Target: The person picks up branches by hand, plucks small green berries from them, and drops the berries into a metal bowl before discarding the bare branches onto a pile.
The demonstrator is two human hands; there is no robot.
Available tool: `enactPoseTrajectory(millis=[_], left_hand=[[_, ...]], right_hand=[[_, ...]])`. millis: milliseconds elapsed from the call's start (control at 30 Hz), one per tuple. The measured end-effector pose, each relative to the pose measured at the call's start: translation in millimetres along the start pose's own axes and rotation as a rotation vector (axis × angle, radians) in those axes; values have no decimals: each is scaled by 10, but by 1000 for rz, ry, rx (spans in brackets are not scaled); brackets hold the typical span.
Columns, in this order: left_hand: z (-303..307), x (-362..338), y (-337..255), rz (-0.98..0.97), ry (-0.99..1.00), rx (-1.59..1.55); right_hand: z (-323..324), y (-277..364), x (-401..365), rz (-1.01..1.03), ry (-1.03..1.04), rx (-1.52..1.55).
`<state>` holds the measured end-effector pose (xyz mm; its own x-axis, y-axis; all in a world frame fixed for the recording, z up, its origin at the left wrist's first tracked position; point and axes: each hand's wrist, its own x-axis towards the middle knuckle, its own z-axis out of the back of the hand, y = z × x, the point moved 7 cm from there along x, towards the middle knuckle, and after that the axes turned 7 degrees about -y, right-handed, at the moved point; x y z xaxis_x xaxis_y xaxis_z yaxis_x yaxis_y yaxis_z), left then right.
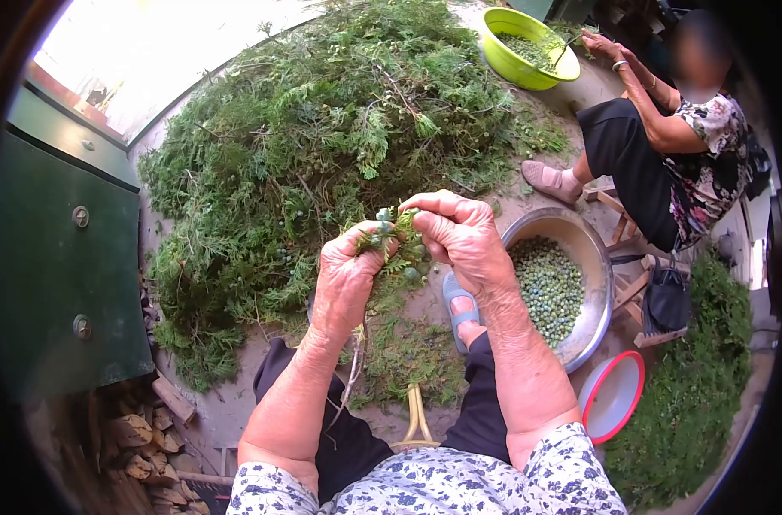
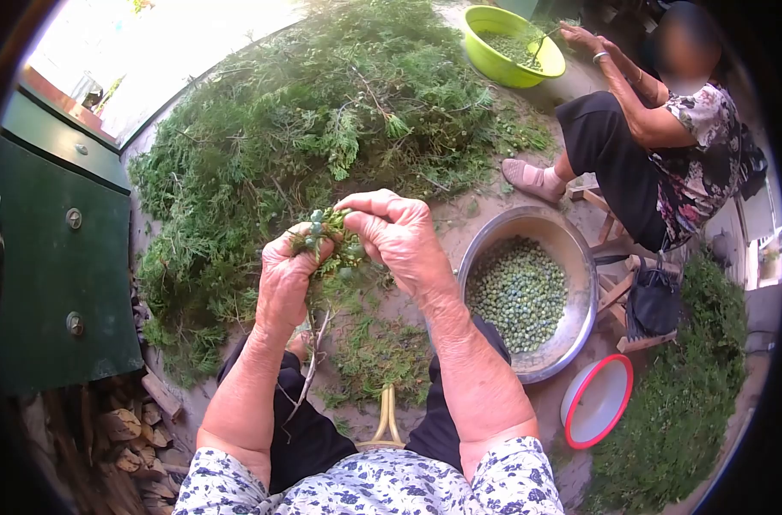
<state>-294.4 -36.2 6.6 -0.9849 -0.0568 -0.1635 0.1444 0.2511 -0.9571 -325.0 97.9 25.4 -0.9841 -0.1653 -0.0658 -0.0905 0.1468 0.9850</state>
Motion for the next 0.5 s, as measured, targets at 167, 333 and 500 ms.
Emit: enactPoseTrajectory(millis=[167, 333, 500], left_hand=[[-27, -12, 38, 53, -2, -60], [-26, 4, 65, 144, -51, -168], [-30, -5, 61, 162, -89, -244]], right_hand=[[476, -148, 125, -106, -369, 577], [1391, -388, -94, -72, -773, 625], [2323, -627, -802, 19, -1399, 737]])
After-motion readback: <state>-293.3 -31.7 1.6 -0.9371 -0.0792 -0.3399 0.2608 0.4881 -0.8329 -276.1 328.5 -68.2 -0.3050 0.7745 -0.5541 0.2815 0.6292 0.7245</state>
